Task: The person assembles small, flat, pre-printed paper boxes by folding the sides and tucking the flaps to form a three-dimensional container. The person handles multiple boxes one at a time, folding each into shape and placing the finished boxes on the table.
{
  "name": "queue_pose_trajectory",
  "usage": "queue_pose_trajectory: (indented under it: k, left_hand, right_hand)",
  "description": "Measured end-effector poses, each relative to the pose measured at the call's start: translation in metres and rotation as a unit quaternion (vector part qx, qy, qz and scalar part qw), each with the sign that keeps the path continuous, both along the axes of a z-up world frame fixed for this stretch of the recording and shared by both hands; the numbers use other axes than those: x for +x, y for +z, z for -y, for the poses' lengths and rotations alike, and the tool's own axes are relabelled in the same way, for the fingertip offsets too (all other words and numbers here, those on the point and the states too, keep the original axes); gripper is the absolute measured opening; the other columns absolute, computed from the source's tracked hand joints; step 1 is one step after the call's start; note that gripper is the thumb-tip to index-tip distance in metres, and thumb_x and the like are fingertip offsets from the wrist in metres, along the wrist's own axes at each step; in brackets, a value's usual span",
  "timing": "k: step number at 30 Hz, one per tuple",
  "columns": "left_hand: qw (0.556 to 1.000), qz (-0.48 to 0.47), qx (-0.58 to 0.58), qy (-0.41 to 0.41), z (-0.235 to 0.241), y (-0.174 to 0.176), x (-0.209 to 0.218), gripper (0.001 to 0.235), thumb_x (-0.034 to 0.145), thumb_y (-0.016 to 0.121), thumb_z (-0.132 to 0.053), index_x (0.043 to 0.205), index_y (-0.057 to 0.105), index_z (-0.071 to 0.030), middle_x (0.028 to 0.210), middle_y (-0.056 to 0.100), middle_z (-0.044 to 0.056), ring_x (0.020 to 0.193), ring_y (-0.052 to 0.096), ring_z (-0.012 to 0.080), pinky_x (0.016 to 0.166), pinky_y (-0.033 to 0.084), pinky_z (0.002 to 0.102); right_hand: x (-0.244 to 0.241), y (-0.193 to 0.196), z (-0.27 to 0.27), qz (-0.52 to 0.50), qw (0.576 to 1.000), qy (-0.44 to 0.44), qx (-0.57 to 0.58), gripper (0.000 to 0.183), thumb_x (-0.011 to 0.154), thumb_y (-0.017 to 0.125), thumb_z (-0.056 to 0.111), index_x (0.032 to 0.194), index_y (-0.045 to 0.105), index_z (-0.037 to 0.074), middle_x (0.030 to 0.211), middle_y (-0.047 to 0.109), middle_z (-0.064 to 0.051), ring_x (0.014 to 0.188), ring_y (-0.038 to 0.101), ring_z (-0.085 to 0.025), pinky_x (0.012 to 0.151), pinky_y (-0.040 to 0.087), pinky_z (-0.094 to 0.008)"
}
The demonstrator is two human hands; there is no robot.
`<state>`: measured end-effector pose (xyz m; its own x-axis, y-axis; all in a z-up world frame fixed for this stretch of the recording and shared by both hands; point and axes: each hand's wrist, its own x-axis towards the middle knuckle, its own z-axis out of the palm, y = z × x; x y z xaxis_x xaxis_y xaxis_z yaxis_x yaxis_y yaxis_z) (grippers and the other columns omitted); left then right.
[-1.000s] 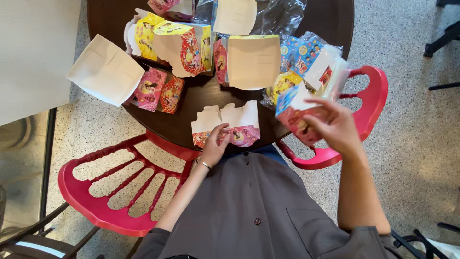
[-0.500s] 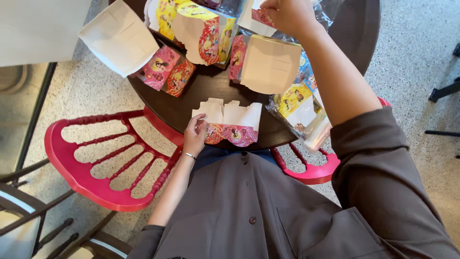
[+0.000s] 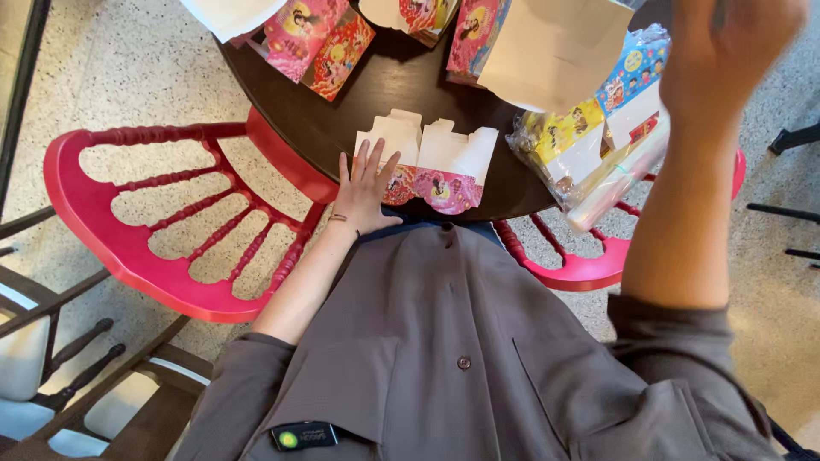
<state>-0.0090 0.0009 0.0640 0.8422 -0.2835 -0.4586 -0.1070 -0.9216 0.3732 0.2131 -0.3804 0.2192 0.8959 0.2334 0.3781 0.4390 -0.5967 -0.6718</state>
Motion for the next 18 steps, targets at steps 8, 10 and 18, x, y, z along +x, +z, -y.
queue_pose_trajectory:
  k: [8, 10, 18]
  left_hand:
    - [0.992, 0.102, -0.018, -0.077, -0.022, -0.041, -0.006, 0.101, 0.074, 0.085, -0.049, 0.157, 0.04, -0.014, 0.166, 0.029, 0.014, 0.153, 0.024, 0.0392, 0.121, 0.023, 0.06]
    - [0.987, 0.131, -0.021, -0.093, -0.028, -0.044, -0.004, 0.093, 0.079, 0.084, -0.052, 0.155, 0.044, -0.014, 0.164, 0.034, 0.013, 0.15, 0.03, 0.0387, 0.122, 0.023, 0.06]
    - [0.978, 0.122, -0.007, -0.168, -0.034, -0.034, 0.009, 0.098, 0.069, 0.085, -0.057, 0.149, 0.05, -0.012, 0.156, 0.042, 0.016, 0.14, 0.038, 0.0398, 0.119, 0.026, 0.059]
  right_hand:
    - [-0.194, -0.091, -0.117, -0.278, 0.957, 0.011, -0.079, 0.056, 0.097, 0.075, 0.029, 0.144, 0.058, 0.005, 0.138, 0.063, -0.02, 0.127, 0.06, -0.036, 0.105, 0.048, -0.043]
    - [-0.204, -0.129, -0.135, -0.215, 0.966, 0.021, -0.139, 0.088, 0.085, 0.083, 0.045, 0.148, 0.045, -0.003, 0.145, 0.051, -0.026, 0.133, 0.048, -0.042, 0.108, 0.042, -0.049]
    - [-0.228, -0.178, -0.14, -0.154, 0.955, -0.024, -0.254, 0.081, 0.073, 0.088, 0.047, 0.139, 0.06, 0.01, 0.142, 0.059, -0.015, 0.129, 0.053, -0.034, 0.102, 0.047, -0.048]
